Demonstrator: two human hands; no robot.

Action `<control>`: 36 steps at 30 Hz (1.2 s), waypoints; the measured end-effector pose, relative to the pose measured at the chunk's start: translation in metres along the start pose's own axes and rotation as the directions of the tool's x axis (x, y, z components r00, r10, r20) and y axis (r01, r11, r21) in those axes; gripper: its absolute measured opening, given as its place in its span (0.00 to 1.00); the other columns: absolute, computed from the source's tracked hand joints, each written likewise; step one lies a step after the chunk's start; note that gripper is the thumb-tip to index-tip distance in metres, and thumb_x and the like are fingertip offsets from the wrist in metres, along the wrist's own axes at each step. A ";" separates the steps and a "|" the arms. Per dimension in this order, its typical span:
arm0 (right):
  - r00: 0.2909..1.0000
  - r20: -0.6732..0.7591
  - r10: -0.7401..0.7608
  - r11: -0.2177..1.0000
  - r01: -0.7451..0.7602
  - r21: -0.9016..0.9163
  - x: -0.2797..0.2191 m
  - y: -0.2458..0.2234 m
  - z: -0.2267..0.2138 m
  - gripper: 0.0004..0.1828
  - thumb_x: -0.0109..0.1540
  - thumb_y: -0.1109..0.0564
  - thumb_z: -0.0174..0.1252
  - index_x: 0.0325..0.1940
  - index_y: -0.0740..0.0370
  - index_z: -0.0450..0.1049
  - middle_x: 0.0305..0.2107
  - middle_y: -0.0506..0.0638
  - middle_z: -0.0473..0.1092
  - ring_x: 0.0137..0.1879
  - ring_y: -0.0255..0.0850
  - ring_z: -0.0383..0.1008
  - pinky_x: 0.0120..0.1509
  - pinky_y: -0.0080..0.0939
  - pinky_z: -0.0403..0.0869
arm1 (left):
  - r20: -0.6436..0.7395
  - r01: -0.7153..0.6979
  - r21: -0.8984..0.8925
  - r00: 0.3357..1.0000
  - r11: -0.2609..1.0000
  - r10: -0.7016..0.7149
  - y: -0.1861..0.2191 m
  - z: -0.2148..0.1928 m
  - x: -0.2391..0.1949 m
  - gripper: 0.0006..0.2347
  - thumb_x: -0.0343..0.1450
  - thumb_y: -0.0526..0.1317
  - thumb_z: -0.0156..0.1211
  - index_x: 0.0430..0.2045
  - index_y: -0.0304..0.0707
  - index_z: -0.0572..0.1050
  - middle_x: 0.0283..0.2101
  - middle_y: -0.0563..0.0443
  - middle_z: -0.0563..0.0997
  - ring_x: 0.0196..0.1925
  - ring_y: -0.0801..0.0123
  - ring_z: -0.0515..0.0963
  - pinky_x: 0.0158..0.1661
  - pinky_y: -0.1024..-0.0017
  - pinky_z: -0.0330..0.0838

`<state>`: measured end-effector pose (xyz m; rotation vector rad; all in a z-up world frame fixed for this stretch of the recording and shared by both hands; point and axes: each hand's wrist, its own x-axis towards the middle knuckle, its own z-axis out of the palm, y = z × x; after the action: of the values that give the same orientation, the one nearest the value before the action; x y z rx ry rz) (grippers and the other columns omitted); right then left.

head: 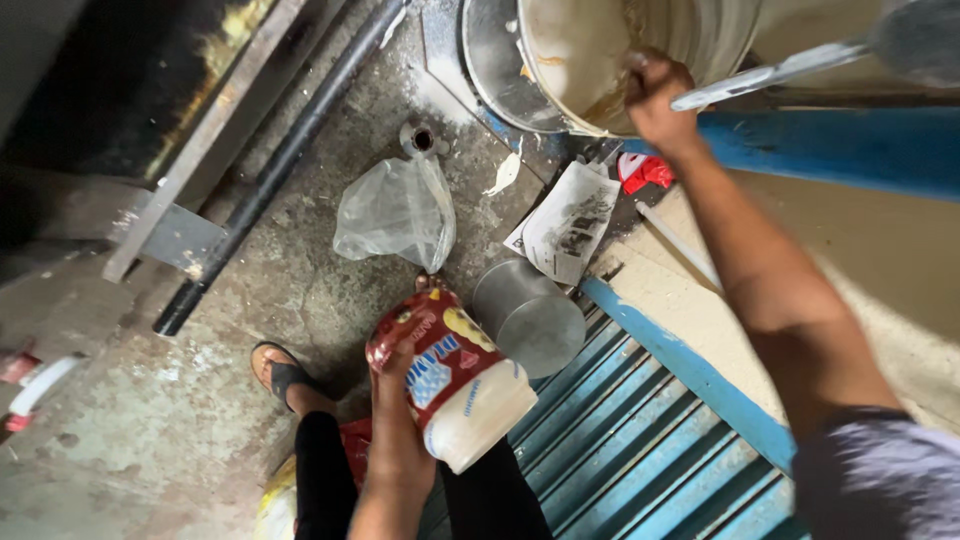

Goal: The person retrieves a white bowl, fills it with water from a dispenser, and rinses it. They then open a plastic bag and pour its contents into a mixing machine. Finally, they scoop a white powder from a large container into a plastic bag.

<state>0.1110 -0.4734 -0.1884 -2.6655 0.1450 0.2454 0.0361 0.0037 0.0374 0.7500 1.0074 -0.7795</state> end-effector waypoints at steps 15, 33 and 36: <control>0.971 -0.142 0.194 0.977 -0.204 -0.062 -0.084 -0.082 0.010 0.20 0.71 0.54 0.45 0.54 0.71 0.76 0.49 0.72 0.72 0.55 0.66 0.73 0.61 0.59 0.71 | -0.016 0.048 0.002 0.999 0.999 -0.048 -0.003 0.015 -0.016 0.28 0.68 0.50 0.58 0.63 0.40 0.67 0.55 0.43 0.80 0.54 0.57 0.81 0.54 0.58 0.76; 0.624 -0.082 0.777 0.436 -0.440 0.785 -0.070 -0.006 0.024 0.20 0.67 0.52 0.47 0.56 0.68 0.70 0.50 0.62 0.75 0.62 0.62 0.74 0.63 0.59 0.67 | -0.001 0.001 0.001 1.000 1.000 -0.001 0.007 0.006 -0.001 0.26 0.70 0.51 0.56 0.62 0.39 0.68 0.56 0.44 0.79 0.55 0.58 0.81 0.53 0.60 0.77; 0.907 -0.298 0.296 0.946 -0.322 -0.042 -0.089 -0.017 0.007 0.26 0.66 0.58 0.51 0.68 0.69 0.63 0.54 0.70 0.71 0.60 0.69 0.67 0.67 0.67 0.58 | 0.041 -0.080 0.080 0.996 0.994 0.077 0.010 0.001 -0.002 0.26 0.70 0.48 0.58 0.62 0.38 0.67 0.56 0.44 0.79 0.55 0.59 0.81 0.53 0.60 0.77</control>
<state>0.0253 -0.4496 -0.1701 -2.7449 0.6694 -0.0437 0.0441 0.0081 0.0409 0.8373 0.9114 -0.7671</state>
